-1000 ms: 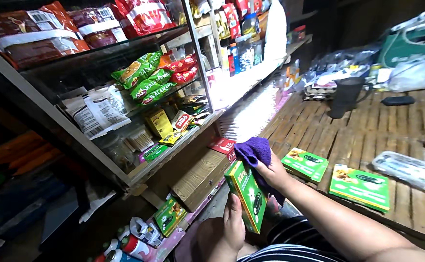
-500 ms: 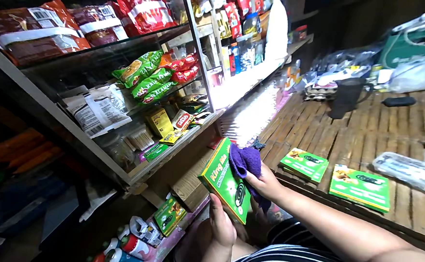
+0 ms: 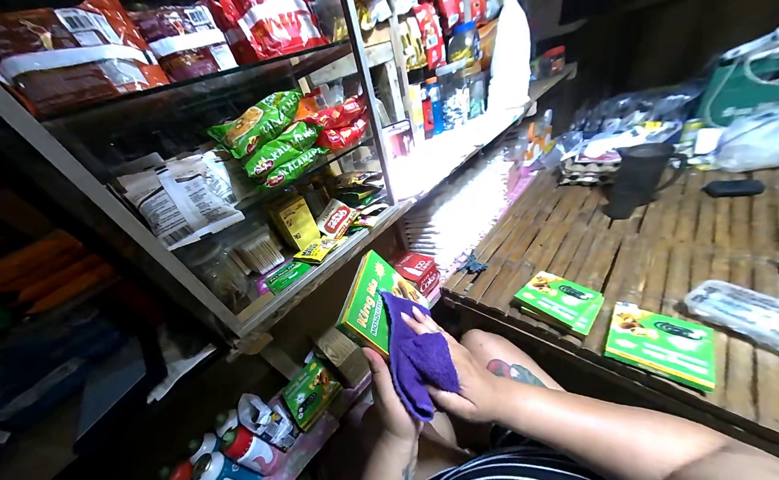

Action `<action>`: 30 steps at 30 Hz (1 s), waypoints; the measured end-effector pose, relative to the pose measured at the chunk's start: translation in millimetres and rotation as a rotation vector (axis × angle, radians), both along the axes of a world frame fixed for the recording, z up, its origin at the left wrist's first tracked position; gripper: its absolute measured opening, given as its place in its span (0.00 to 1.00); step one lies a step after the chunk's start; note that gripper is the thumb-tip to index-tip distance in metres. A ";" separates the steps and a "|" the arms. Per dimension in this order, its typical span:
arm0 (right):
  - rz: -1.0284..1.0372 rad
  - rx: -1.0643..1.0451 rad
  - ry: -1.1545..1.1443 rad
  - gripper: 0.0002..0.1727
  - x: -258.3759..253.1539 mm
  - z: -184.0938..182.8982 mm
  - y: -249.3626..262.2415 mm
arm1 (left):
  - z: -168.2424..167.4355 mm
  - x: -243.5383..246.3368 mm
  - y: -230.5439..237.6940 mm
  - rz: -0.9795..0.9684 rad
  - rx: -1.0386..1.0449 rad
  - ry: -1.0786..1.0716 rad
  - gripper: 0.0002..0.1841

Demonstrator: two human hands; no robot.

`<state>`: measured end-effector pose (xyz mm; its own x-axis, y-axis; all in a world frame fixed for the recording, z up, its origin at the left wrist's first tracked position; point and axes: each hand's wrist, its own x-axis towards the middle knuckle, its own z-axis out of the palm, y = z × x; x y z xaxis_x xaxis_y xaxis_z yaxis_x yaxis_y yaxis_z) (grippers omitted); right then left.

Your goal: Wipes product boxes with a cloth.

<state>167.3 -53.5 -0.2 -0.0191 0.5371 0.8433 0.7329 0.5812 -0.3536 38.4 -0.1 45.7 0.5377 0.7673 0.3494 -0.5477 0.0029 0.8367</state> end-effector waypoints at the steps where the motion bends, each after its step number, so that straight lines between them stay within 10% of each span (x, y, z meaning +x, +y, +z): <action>1: 0.010 0.011 -0.011 0.34 0.0 2.0 -1.0 | -0.8 0.2 -2.1 -0.009 -0.018 0.003 0.41; 5: 0.006 0.005 -0.020 0.34 3.1 11.0 -6.7 | -19.7 3.3 -9.3 -0.046 0.032 -0.020 0.24; 9: -0.047 0.021 0.003 0.38 6.7 24.8 -14.1 | -6.1 -6.4 -32.7 0.033 0.087 0.400 0.18; 21: -0.192 0.122 0.226 0.45 45.8 18.2 -5.7 | -29.3 13.0 -22.0 -0.232 0.233 0.163 0.46; 30: -0.207 0.040 0.220 0.37 45.9 -6.5 2.8 | -18.0 6.1 -10.7 -0.064 0.129 -0.024 0.44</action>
